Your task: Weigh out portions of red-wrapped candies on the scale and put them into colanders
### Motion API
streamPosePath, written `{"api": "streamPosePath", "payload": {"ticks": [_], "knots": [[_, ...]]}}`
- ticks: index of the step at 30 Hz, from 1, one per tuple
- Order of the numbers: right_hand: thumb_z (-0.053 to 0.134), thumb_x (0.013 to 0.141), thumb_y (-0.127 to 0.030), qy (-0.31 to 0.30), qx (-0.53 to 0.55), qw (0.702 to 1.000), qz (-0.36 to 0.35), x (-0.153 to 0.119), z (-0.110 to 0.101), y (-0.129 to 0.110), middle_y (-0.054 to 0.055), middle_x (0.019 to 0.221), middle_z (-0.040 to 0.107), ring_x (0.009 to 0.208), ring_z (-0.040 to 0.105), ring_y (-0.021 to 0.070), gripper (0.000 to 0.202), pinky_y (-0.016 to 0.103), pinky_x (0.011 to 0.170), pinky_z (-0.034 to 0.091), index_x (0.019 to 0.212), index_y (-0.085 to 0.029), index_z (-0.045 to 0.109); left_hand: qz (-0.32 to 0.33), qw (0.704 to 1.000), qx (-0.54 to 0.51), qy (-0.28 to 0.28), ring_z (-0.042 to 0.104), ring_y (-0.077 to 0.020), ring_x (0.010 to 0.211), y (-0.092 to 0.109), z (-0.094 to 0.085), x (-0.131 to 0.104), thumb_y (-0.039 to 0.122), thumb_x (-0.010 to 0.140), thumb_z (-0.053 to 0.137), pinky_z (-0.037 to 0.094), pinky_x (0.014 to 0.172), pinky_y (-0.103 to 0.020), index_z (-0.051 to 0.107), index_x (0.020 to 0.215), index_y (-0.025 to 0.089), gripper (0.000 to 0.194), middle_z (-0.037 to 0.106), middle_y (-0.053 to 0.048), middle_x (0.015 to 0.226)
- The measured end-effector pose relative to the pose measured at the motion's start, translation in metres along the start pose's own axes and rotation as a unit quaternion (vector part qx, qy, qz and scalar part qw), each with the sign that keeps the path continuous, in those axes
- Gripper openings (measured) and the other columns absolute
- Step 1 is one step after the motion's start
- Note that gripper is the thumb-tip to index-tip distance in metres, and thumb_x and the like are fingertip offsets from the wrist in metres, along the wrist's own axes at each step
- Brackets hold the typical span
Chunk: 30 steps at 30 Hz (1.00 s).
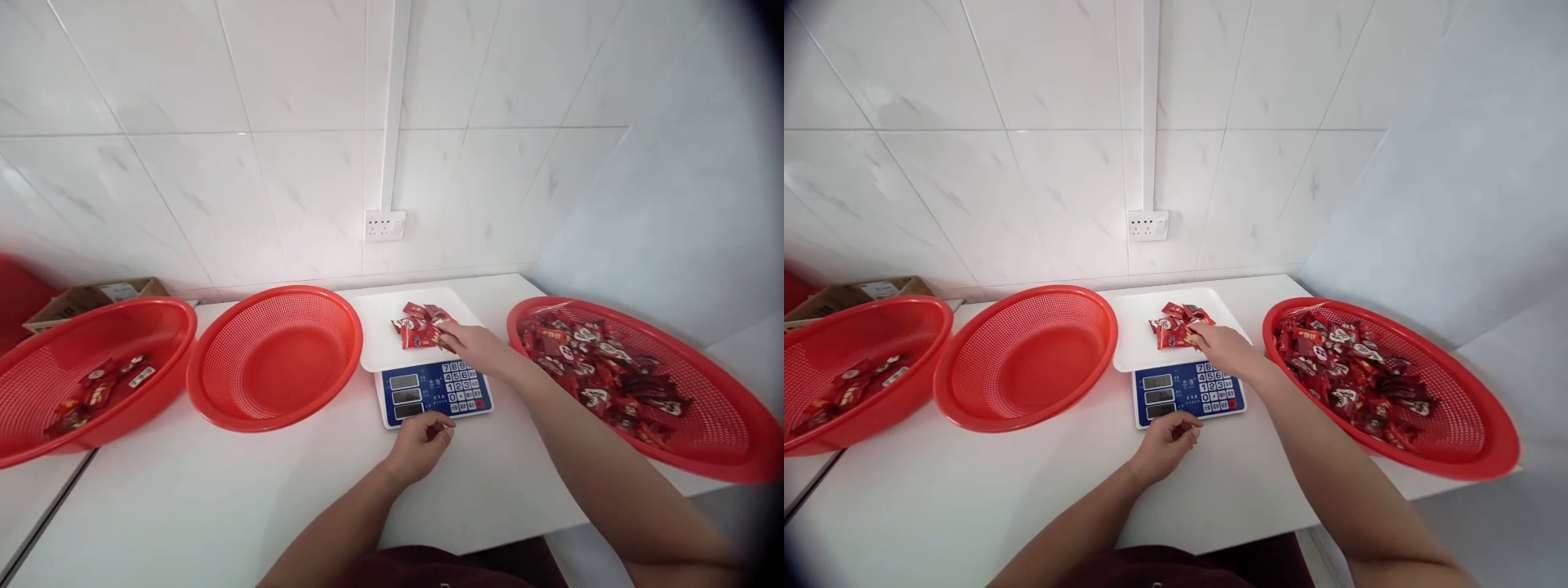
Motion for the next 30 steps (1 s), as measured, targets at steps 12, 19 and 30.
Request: {"api": "streamPosePath", "payload": {"ticks": [12,19,30], "knots": [[0.054,0.084,-0.024,0.052,0.009,0.997,-0.055,0.046,0.004,-0.039,0.011,0.122,0.062,0.112,0.055,0.0257,0.037,0.041,0.094,0.043,0.12,-0.018,0.058,-0.014,1.0,-0.007,-0.003,0.052,-0.0124,0.061,-0.004,-0.009,0.003,0.029,0.08,0.053,0.043,0.058,-0.024,0.066,0.093,0.017,0.022,0.059,-0.001,0.069],[0.06,0.077,-0.015,0.024,-0.066,0.995,-0.072,0.022,0.029,-0.031,0.012,0.121,0.061,0.116,0.049,0.0269,0.045,0.042,0.099,0.035,0.121,-0.017,0.058,0.015,0.999,0.033,-0.039,0.048,-0.0118,0.059,-0.001,0.001,0.001,0.026,0.078,0.054,0.041,0.061,-0.025,0.067,0.095,0.018,0.023,0.056,0.002,0.065],[0.058,0.077,-0.016,0.054,-0.02,0.998,-0.008,0.021,0.007,-0.013,0.008,0.091,0.07,0.087,0.063,0.0257,0.019,0.034,0.074,0.047,0.092,-0.017,0.069,0.009,0.994,0.073,-0.083,0.05,-0.0117,0.062,-0.014,0.008,0.001,0.03,0.079,0.054,0.04,0.061,-0.024,0.066,0.101,0.018,0.028,0.059,0.0,0.072]]}}
Point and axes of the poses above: each hand's wrist, its own x-axis towards the middle knuckle, its own z-axis out of the palm, y = z × x, the point moved 9 cm from there along x, towards the middle knuckle
